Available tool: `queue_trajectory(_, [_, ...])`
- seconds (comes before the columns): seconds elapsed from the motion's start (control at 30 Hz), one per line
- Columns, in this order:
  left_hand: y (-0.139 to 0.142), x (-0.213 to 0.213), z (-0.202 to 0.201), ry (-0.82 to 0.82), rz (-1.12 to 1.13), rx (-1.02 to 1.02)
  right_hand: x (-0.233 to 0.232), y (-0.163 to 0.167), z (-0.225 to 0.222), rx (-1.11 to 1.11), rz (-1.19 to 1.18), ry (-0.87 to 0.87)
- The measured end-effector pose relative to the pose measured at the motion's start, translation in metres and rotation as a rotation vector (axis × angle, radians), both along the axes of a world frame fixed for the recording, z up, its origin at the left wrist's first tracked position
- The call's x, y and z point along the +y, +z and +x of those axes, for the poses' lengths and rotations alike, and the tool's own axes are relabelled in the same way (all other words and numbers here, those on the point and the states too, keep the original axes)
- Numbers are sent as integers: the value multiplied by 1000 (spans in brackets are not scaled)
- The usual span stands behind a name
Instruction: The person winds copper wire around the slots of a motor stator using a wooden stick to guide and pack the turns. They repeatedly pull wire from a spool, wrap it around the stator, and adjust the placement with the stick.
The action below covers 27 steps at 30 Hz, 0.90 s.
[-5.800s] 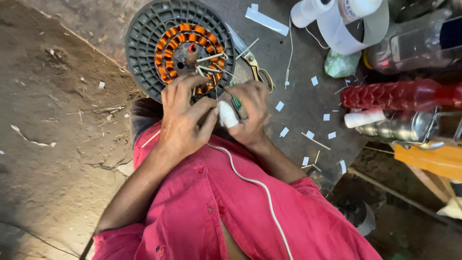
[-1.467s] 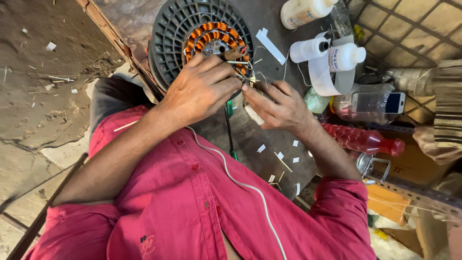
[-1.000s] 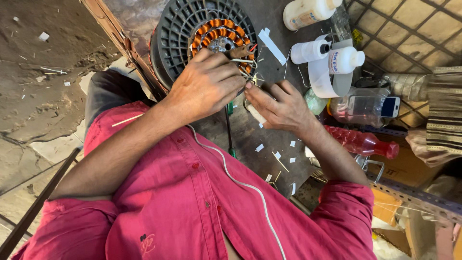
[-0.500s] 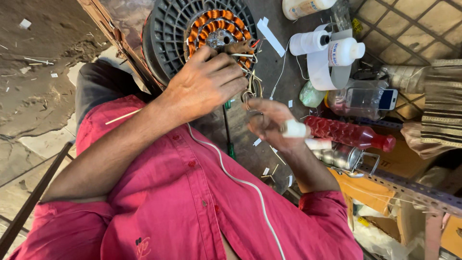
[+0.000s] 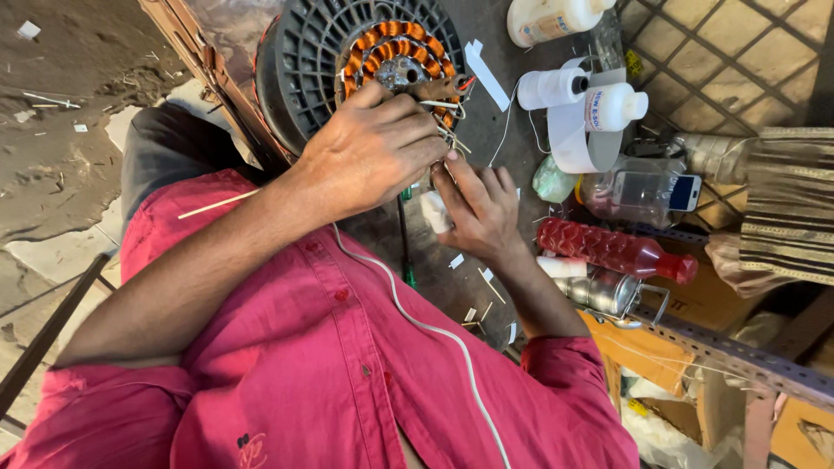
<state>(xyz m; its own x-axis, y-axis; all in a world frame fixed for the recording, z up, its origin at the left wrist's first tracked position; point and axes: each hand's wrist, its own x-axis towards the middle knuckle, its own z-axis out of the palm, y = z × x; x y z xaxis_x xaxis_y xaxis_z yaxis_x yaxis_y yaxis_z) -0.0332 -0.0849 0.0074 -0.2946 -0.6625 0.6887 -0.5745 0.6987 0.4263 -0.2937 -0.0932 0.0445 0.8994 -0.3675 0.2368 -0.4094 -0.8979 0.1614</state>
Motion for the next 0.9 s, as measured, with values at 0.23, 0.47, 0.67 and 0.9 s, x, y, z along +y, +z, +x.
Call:
queue_trajectory(0.23, [0,1,-1,3,5,-30,31,-18,22,-331,384,-203])
queue_trajectory(0.47, [-1,1,-1,6,-30,-73,47,-3,1,-1184,1573,-479])
queue_trajectory(0.67, [2,0,0,-2,27,-46,36,-12,-3,-551,538,-145])
queue_trajectory(0.9, [0,-1,0,-26,19,-9,7,-21,-2,-175,35,-30])
